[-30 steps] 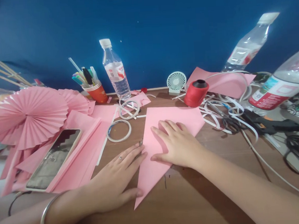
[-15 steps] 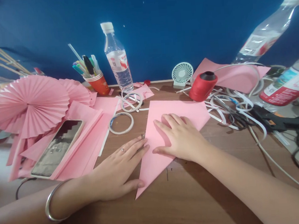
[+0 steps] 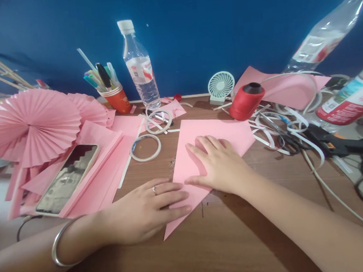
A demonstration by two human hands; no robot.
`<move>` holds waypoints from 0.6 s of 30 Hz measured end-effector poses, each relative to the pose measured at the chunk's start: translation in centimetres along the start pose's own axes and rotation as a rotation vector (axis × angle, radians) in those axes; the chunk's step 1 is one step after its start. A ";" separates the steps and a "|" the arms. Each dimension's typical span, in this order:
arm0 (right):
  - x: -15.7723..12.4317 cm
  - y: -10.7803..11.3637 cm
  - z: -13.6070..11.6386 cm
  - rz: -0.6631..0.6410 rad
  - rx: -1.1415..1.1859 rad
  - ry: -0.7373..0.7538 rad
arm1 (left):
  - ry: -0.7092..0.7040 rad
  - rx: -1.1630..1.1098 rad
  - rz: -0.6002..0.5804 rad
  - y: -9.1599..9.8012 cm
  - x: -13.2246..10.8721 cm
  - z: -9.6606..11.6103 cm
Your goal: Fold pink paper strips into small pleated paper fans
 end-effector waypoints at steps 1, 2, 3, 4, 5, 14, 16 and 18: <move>0.0 0.0 0.0 -0.002 0.002 -0.001 | -0.042 -0.005 -0.001 0.0 0.0 -0.1; 0.0 0.0 0.0 -0.003 0.003 -0.004 | -0.070 -0.009 0.001 -0.1 0.0 -0.2; 0.0 0.0 0.0 -0.005 0.005 -0.005 | -0.084 -0.012 0.006 -0.1 0.0 -0.3; 0.0 0.0 0.0 -0.007 0.007 -0.005 | -0.094 -0.015 0.010 -0.1 -0.1 -0.5; 0.0 0.0 0.0 -0.008 0.008 -0.006 | -0.100 -0.018 0.012 0.0 -0.1 -0.6; 0.0 0.0 0.0 -0.006 0.009 -0.013 | -0.158 -0.067 -0.078 1.4 -0.1 -0.3; 0.0 0.0 0.0 -0.009 0.011 -0.015 | -0.173 -0.106 -0.122 1.8 -0.2 -0.2; 0.0 -0.1 0.0 -0.010 0.010 -0.018 | -0.179 -0.143 -0.166 2.2 -0.3 -0.2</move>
Point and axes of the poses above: each hand's wrist, its own x-axis towards the middle knuckle, its own y-axis out of the back of the hand, z = x × y, the point moved 2 cm from there along x, towards the middle knuckle, and after that the axes turned 3 degrees about y, right-handed, at the moved point
